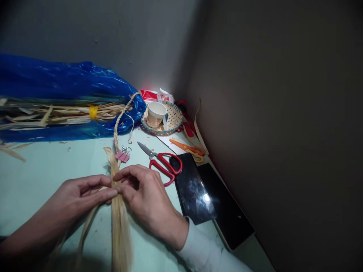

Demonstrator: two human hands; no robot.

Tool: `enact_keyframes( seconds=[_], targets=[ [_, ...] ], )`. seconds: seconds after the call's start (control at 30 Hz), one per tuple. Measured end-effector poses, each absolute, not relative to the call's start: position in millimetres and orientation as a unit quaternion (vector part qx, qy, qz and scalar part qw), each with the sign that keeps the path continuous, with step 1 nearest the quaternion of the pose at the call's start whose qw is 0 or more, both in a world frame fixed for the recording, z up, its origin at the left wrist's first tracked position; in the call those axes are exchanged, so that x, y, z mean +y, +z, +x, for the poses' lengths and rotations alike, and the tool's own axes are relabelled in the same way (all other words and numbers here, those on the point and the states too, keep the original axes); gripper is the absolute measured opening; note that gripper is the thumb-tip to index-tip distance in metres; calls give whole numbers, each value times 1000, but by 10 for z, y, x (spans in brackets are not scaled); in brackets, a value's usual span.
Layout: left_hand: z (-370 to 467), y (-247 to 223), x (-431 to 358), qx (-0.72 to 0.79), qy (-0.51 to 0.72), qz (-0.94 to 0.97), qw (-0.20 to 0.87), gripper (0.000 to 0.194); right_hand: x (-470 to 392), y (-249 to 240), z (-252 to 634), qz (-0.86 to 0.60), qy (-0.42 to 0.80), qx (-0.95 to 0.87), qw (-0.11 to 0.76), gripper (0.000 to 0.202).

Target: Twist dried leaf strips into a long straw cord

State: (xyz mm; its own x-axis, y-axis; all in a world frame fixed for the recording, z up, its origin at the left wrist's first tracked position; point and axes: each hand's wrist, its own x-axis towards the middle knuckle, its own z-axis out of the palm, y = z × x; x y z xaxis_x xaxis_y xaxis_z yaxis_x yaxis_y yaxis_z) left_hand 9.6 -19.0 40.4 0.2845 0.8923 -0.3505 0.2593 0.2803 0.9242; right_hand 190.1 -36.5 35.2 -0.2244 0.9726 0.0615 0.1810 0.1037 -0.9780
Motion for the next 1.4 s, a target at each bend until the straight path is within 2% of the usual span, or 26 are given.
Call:
enact_keyframes(
  seconds=[0.2,0.4,0.63,1.03,1.17,1.27,1.4],
  targets=[
    [49,355,-218,525,277,534,602,17,-359,425,1931,-466,523,-583,411,10],
    [98,445,-196,537,259,540,595,28,-413,432,1907,-511,445,-627,383,12],
    [98,431,-170,540,250,550,586,28,-374,454,1950,-459,600,-523,396,14],
    [32,370,-213,504,267,524,633,15,-358,437,1976,-485,548,-546,408,14],
    [20,363,-225,503,269,509,645,13,-445,493,1958,-521,502,-599,342,22],
    [17,357,-225,491,263,505,659,10,-485,535,1948,-548,458,-642,279,13],
    [13,313,-221,493,287,534,624,20,-469,537,1963,-539,515,-604,281,14]
  ],
)
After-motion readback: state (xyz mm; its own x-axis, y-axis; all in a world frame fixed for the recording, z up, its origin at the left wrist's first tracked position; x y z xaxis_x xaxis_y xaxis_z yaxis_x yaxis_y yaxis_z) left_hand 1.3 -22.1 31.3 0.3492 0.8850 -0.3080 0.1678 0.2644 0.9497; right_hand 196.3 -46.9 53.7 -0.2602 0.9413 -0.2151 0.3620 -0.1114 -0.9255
